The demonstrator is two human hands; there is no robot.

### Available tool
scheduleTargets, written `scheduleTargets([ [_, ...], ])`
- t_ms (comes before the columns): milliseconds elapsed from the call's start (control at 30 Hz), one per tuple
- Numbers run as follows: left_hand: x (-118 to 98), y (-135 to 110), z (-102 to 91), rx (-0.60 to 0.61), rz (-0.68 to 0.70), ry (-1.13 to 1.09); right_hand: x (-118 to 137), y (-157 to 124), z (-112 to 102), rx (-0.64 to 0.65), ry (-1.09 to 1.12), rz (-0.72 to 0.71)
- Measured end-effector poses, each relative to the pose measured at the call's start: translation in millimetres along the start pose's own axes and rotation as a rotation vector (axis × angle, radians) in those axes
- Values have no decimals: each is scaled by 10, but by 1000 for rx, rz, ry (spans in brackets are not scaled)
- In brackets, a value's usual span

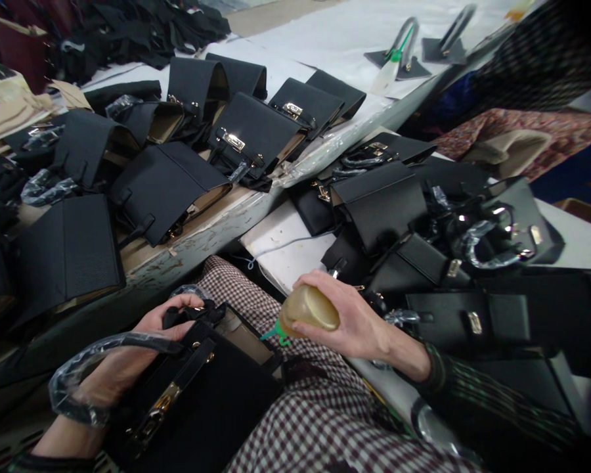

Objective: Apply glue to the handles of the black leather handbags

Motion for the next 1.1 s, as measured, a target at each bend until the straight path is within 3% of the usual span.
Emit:
scheduleTargets([
  [167, 50, 20, -31, -9, 30, 17, 1, -15, 29, -79, 15, -83],
  [300, 4, -14, -21, -54, 27, 50, -7, -42, 56, 3, 13, -55],
  [500, 57, -27, 6, 24, -6, -44, 3, -74, 59, 116, 18, -7],
  [667, 81, -28, -13, 18, -20, -46, 35, -35, 23, -44, 30, -46],
  [767, 12, -91, -2, 2, -35, -34, 60, -34, 25, -75, 27, -107],
  [933, -13, -84, -8, -32, -4, 12, 55, -100, 44, 33, -2, -141],
  [1100, 39, -101, -10, -20, -36, -52, 31, -102, 55, 157, 18, -62],
])
Point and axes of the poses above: each hand's wrist, its own y-axis towards the middle knuckle, its own z-axis out of the palm, x = y × z, the point moved 4 cm from there along y, towards the middle knuckle, and after that the axes turned 14 degrees about -x, right-handed, at the moved point
